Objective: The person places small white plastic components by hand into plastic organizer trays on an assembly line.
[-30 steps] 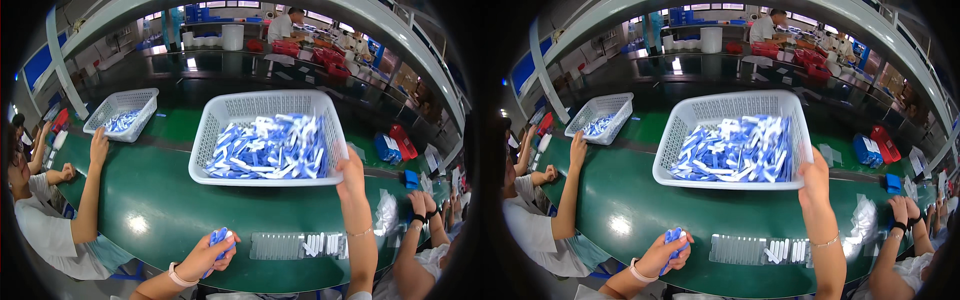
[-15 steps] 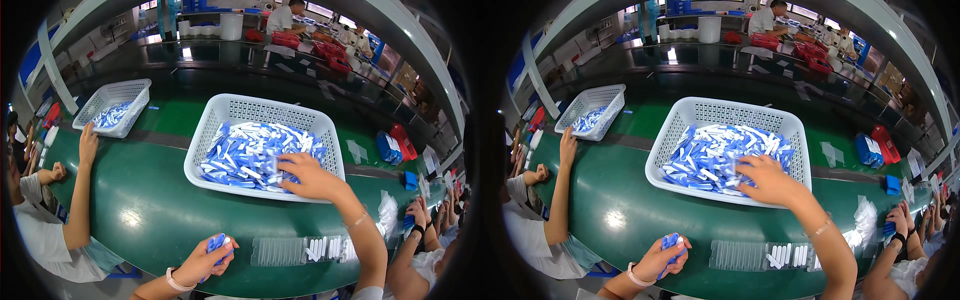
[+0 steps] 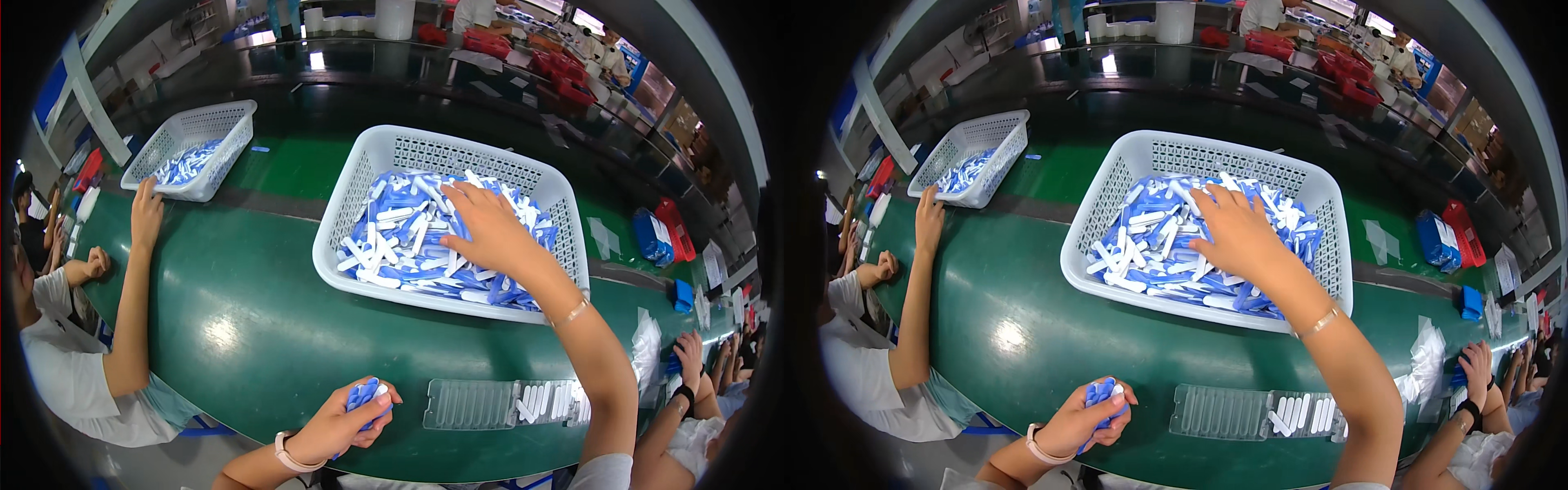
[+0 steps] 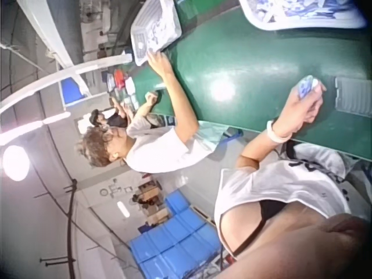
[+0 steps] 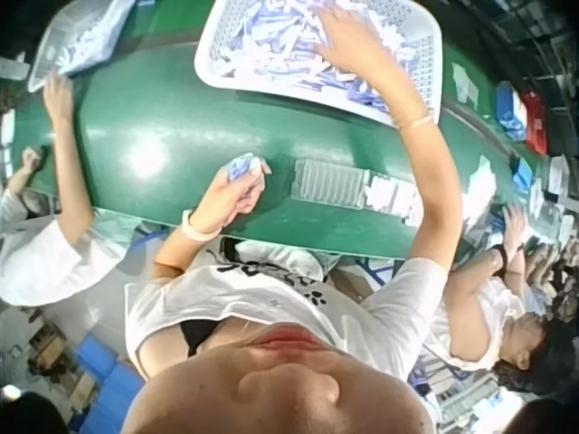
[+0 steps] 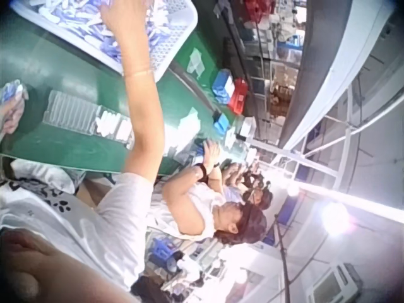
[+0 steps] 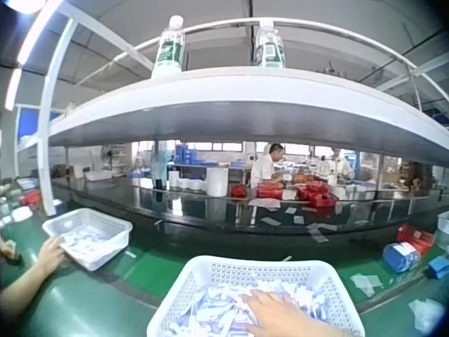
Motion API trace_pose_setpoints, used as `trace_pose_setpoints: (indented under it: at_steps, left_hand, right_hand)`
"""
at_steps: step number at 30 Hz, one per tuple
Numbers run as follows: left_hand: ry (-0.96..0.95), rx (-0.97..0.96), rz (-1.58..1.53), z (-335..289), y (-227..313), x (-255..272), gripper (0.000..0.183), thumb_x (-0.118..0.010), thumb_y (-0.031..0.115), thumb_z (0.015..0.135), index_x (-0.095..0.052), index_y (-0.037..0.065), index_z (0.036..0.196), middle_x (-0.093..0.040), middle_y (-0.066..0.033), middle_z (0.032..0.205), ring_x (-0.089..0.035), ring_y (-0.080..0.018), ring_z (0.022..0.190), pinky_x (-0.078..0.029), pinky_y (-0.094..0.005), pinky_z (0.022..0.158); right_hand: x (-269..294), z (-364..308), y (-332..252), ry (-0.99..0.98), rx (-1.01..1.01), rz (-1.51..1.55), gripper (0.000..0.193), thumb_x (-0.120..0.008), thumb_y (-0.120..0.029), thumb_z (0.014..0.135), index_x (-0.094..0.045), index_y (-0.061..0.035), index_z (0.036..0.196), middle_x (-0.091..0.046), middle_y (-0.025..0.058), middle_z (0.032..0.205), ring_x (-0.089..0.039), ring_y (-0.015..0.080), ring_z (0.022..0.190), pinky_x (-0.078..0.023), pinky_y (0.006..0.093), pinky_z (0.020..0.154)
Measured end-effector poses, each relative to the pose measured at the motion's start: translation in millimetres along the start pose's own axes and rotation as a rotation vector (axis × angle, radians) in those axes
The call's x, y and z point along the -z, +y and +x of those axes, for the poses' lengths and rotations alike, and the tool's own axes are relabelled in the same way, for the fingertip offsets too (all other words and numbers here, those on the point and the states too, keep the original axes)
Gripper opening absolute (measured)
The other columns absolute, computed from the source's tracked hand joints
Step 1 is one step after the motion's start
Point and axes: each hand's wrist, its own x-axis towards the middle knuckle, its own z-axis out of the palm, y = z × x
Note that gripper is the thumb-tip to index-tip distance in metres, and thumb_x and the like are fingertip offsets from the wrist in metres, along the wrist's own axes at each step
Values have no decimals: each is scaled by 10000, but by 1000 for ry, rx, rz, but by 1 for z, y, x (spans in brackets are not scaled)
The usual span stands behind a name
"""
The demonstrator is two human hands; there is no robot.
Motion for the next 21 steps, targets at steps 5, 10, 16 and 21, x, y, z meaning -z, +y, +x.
trace_pose_setpoints:
  at_steps: [5,10,16,21]
  left_hand:
    - [14,10,-26,-5,-1,6,194,-485,195,965,-489,9,1022,-453,-35,666,-332,-62,485,-255,-225,431]
    - [-56,54,3,-7,1,-2,203,-499,199,956,-486,6,1020,-451,-41,653,-336,-74,475,-265,-232,429]
    - [-24,65,-44,-2,-7,4,238,-491,233,965,-491,13,1056,-447,-7,677,-336,-40,489,-232,-201,422]
    - [-132,114,-247,4,-5,13,302,-480,271,931,-479,5,1074,-463,-34,696,-338,-76,447,-257,-231,403]
  right_hand:
    - [31,-52,0,-182,-195,61,953,-617,-606,756,-256,-46,1438,-188,266,1483,-172,469,1365,-187,565,1084]
    - [18,-54,-3,-391,-371,64,1069,-552,-721,724,-161,-60,1467,-58,279,1505,-53,529,1358,-138,639,1056]
    - [8,-4,-4,-251,-116,105,888,-492,-660,815,-223,-114,1461,-83,217,1524,-65,457,1387,-103,620,1072]
    - [41,-55,-21,55,-32,11,528,-600,-371,869,-507,-76,1297,-374,183,1429,-284,335,1364,-215,391,1108]
